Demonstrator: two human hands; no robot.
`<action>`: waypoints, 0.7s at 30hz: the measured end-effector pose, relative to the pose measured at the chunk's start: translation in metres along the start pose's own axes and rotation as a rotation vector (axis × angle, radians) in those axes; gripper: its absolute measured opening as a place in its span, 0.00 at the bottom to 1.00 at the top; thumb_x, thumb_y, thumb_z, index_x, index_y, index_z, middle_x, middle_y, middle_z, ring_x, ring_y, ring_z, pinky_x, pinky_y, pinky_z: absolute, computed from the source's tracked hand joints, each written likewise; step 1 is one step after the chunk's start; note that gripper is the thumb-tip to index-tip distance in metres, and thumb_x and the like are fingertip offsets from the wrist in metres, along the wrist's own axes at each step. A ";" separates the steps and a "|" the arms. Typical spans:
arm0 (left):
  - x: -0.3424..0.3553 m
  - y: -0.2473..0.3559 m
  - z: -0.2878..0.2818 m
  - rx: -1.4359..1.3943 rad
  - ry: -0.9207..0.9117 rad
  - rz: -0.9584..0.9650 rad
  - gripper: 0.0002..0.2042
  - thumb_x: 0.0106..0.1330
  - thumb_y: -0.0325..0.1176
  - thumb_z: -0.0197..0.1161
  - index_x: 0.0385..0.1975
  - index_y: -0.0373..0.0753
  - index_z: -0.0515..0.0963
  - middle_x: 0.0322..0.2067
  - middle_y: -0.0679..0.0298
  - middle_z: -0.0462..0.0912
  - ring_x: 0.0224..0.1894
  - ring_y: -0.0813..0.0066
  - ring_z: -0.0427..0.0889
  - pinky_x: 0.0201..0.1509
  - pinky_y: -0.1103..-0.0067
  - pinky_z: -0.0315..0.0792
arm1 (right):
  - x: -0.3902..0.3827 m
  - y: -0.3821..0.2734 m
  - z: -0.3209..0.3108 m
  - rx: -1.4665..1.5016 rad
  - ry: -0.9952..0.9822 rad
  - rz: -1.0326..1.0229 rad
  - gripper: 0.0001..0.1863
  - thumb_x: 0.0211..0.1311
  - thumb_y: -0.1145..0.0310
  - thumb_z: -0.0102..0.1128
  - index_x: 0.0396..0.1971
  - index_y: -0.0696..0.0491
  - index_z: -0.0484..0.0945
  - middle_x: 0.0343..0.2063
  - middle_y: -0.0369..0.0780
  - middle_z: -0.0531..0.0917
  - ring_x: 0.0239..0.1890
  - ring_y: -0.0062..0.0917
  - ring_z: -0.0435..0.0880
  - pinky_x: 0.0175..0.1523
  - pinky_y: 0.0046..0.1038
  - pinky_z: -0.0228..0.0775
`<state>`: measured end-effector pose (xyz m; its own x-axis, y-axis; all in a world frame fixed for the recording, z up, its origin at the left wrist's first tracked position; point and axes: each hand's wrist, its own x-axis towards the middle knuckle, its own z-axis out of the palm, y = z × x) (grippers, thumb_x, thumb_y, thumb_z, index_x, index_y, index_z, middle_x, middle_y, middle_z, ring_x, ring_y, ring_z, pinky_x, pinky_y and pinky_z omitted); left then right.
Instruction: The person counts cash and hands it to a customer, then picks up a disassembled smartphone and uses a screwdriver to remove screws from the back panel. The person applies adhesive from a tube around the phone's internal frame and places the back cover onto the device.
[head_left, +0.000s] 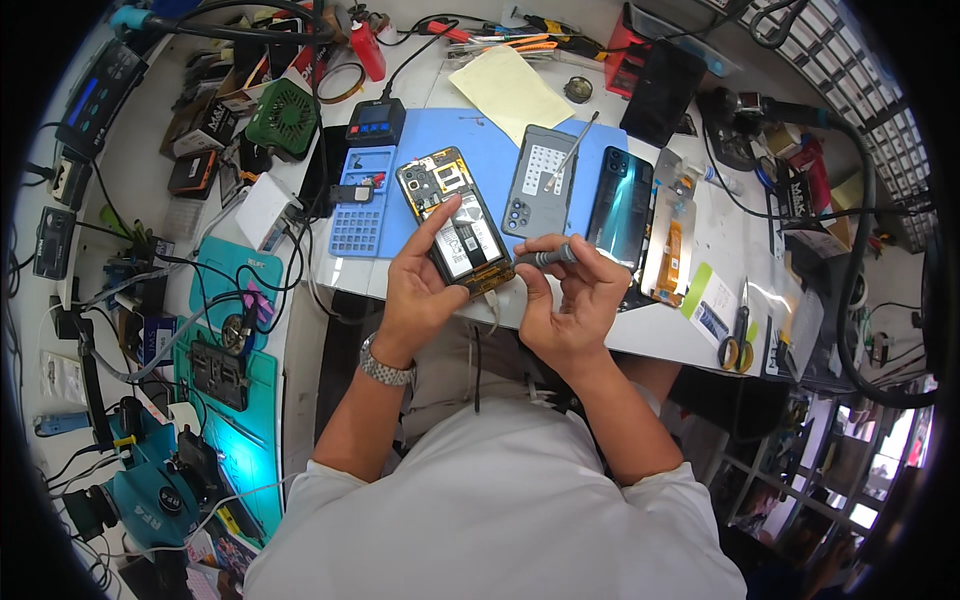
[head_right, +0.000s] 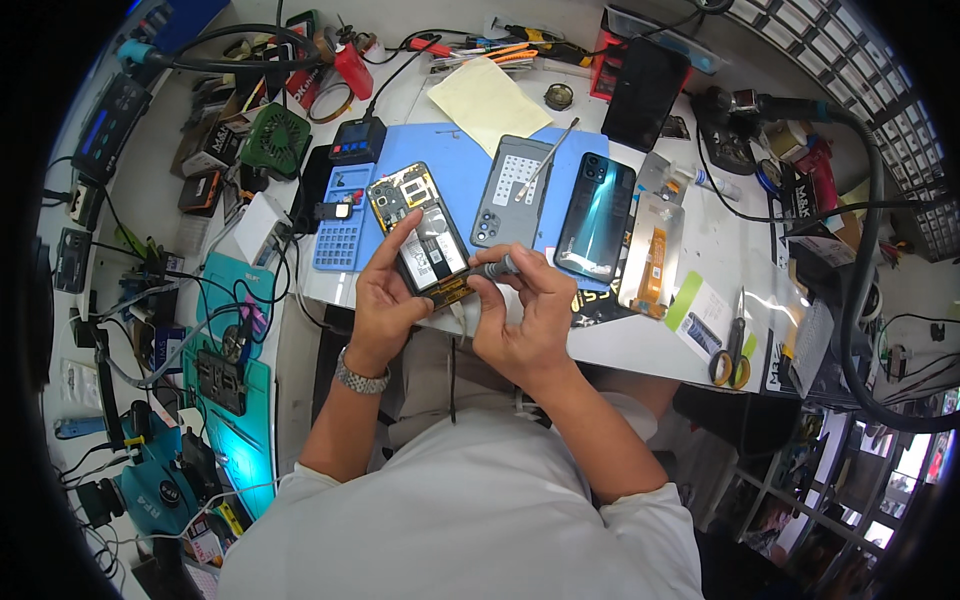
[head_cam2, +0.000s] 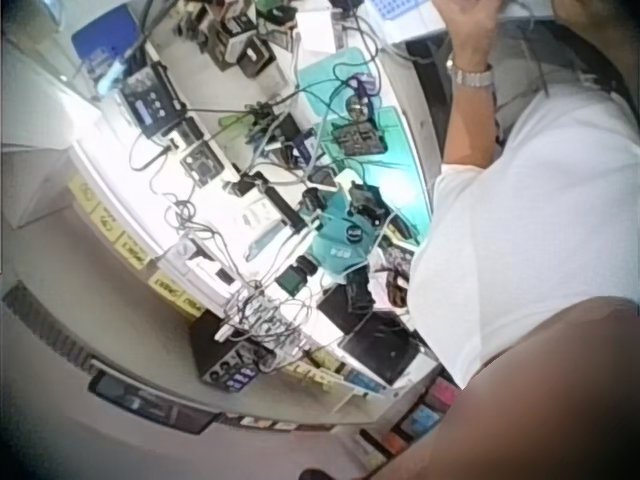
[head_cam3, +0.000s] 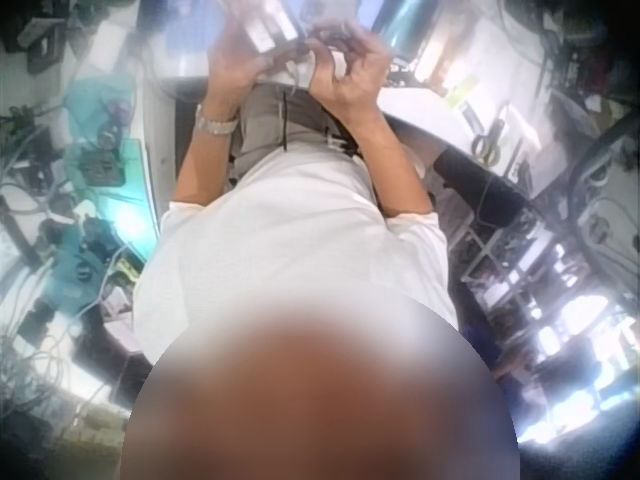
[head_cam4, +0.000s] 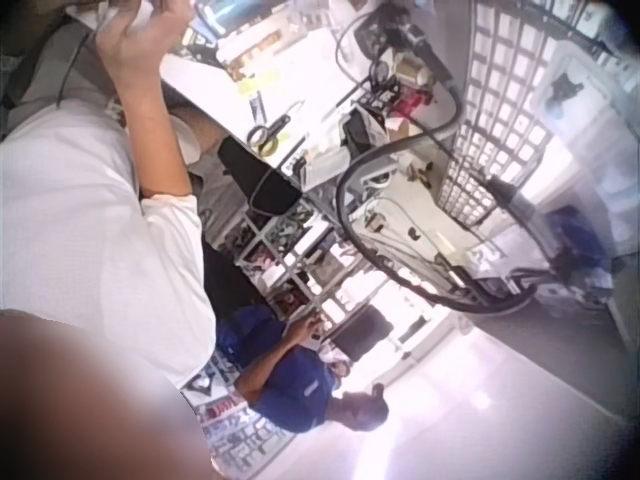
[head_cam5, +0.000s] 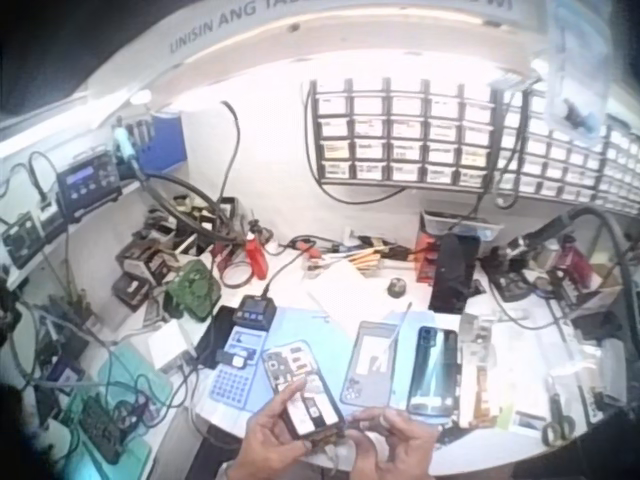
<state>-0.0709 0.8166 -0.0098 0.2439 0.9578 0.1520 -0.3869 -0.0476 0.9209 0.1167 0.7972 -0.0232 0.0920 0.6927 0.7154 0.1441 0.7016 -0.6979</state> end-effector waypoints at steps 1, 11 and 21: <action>0.000 0.000 0.001 -0.014 0.003 0.012 0.46 0.55 0.07 0.60 0.80 0.32 0.58 0.75 0.52 0.65 0.74 0.66 0.72 0.78 0.70 0.69 | 0.000 -0.001 0.000 0.006 -0.001 -0.003 0.38 0.63 0.95 0.60 0.69 0.55 0.57 0.52 0.53 0.79 0.51 0.36 0.89 0.51 0.28 0.88; 0.002 0.001 0.020 0.186 0.119 -0.021 0.48 0.59 0.13 0.74 0.81 0.32 0.56 0.72 0.55 0.71 0.68 0.73 0.76 0.71 0.73 0.74 | 0.006 -0.004 -0.008 -0.016 0.044 -0.001 0.40 0.65 0.94 0.60 0.71 0.52 0.55 0.51 0.53 0.80 0.52 0.37 0.89 0.51 0.29 0.88; 0.011 -0.006 0.027 0.285 0.194 0.071 0.57 0.53 0.11 0.67 0.85 0.38 0.43 0.64 0.55 0.78 0.59 0.73 0.83 0.61 0.75 0.82 | 0.009 -0.002 -0.005 -0.030 0.097 0.010 0.38 0.65 0.93 0.64 0.68 0.52 0.57 0.51 0.53 0.81 0.49 0.36 0.90 0.51 0.28 0.86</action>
<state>-0.0420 0.8198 -0.0039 0.0414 0.9840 0.1735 -0.1268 -0.1671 0.9778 0.1224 0.8010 -0.0155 0.1888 0.6790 0.7095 0.1720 0.6884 -0.7046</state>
